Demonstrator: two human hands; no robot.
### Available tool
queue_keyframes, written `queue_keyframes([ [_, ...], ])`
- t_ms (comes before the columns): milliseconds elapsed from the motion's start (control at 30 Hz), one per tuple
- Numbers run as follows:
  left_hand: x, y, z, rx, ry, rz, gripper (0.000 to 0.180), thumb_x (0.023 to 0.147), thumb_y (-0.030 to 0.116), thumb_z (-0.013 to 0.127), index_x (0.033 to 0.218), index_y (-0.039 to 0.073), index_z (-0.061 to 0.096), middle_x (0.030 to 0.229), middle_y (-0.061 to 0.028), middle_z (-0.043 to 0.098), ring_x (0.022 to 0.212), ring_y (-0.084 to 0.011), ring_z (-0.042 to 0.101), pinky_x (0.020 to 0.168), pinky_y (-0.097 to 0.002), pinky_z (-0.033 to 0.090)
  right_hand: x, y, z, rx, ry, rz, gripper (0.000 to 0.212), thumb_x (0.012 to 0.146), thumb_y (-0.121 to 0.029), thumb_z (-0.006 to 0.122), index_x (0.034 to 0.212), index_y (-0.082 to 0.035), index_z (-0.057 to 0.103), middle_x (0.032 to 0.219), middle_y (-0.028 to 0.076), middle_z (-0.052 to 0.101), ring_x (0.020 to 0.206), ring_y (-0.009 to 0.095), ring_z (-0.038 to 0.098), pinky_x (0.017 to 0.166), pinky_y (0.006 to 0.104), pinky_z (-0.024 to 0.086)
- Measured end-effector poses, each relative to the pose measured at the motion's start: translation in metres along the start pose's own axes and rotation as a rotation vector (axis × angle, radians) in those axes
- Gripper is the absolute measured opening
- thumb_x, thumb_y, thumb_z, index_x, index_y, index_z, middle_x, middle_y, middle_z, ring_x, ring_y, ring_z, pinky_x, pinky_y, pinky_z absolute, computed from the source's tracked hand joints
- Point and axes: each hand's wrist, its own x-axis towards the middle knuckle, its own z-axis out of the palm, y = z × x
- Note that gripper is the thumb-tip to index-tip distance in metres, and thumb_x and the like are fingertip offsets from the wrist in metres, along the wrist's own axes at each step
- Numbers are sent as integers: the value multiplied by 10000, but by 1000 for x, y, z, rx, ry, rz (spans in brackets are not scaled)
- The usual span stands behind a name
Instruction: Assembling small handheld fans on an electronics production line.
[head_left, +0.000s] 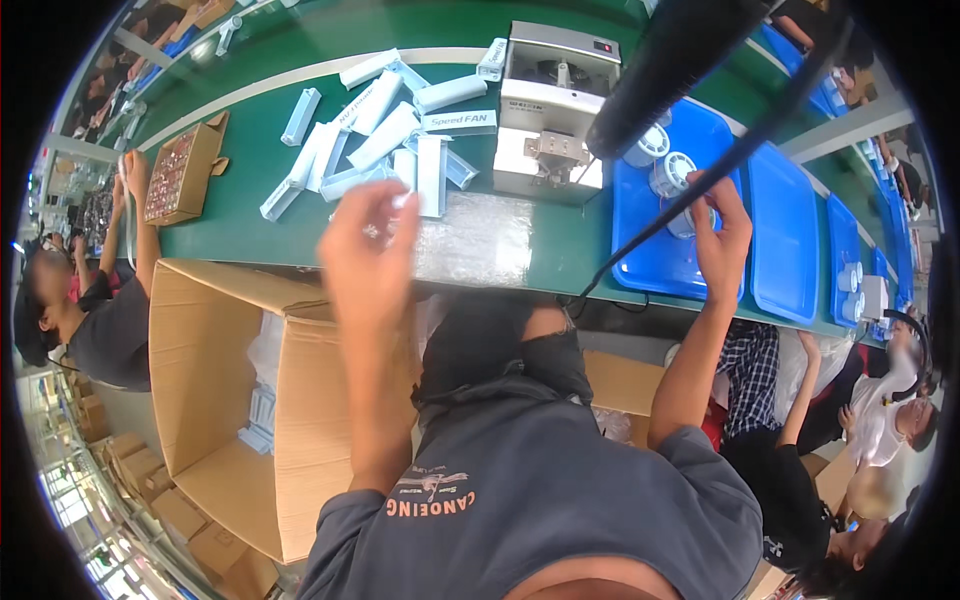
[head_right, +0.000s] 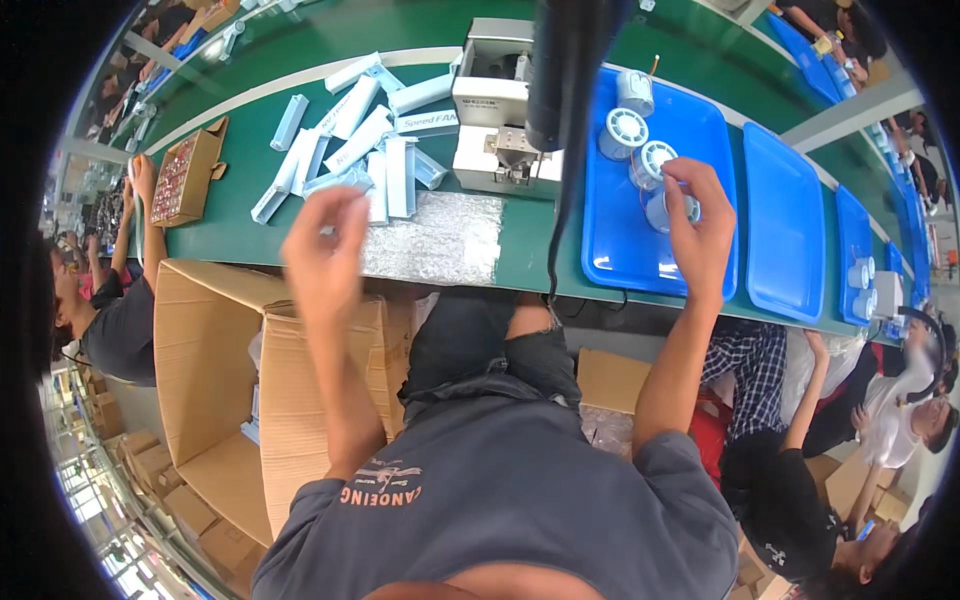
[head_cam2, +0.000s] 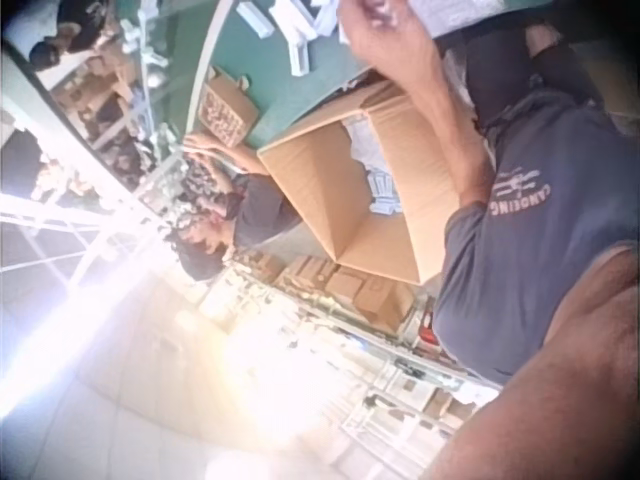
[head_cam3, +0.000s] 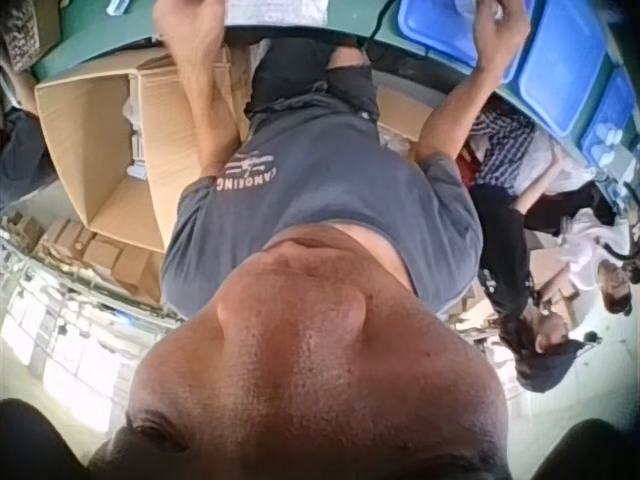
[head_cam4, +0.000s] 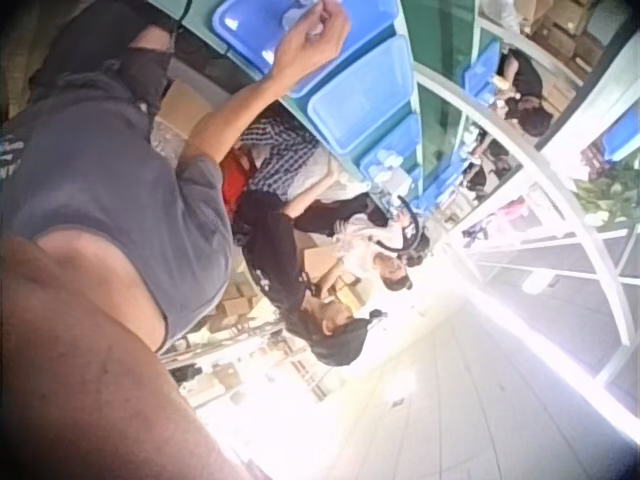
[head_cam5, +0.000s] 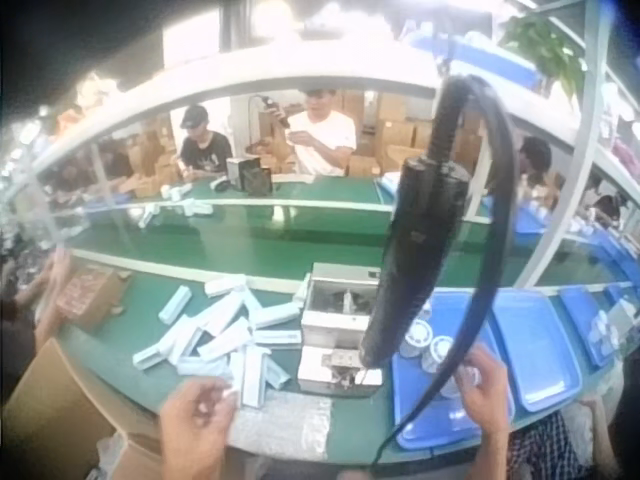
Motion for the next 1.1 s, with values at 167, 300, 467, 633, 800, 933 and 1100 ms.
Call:
queue_keyframes([
  [167, 12, -59, 68, 458, 61, 115, 413, 860, 263, 809, 1162, 48, 628, 1084, -156, 605, 979, -301, 626, 840, -422, 509, -19, 3, -15, -67, 177, 12, 141, 923, 40, 642, 1050, 28, 704, 1054, 127, 702, 962, 204, 678, 841, 315, 546],
  [300, 22, -83, 60, 499, 46, 110, 469, 845, 298, 804, 1171, 24, 605, 1105, -177, 647, 963, -393, 636, 868, -462, 506, -41, 11, -27, -63, 144, 106, 177, 913, 53, 653, 1078, 17, 707, 1027, 129, 707, 922, 213, 698, 806, 318, 554],
  [467, 10, -41, 62, 274, -80, -13, 496, 890, 156, 771, 1313, 15, 553, 996, -119, 646, 768, -179, 582, 705, -299, 479, -53, 20, -41, -203, 64, 17, 177, 859, 9, 710, 1034, -18, 710, 973, 129, 679, 863, 269, 689, 753, 345, 554],
  [633, -14, 16, 65, -396, -349, -208, 604, 922, -23, 696, 1470, 52, 453, 1210, -76, 540, 813, -83, 577, 615, -218, 442, -54, 16, -41, -347, -99, 375, 165, 838, -129, 776, 976, -50, 730, 899, 112, 643, 794, 291, 642, 728, 397, 528],
  [800, -33, 2, 94, -582, -456, -202, 646, 914, -68, 686, 1481, 43, 396, 1342, -113, 515, 862, -120, 606, 642, -233, 532, -67, 27, -40, -329, -103, 379, 146, 854, -124, 771, 955, -32, 723, 963, 114, 629, 867, 263, 651, 781, 384, 540],
  [933, -34, -29, 87, -283, -477, -163, 480, 908, -47, 724, 1315, 30, 481, 1231, -71, 521, 1042, -158, 565, 832, -292, 526, -70, 42, -46, 116, 219, 377, 74, 917, -46, 735, 942, -19, 672, 1101, 80, 670, 1020, 185, 667, 924, 333, 549],
  [1100, -24, -45, 69, 84, -696, 278, 324, 754, -90, 716, 1064, -19, 652, 960, -128, 539, 960, -281, 584, 861, -334, 463, -61, 43, -28, 489, 530, 299, 16, 989, -16, 647, 983, -5, 658, 1116, 116, 745, 1062, 172, 675, 977, 338, 519],
])
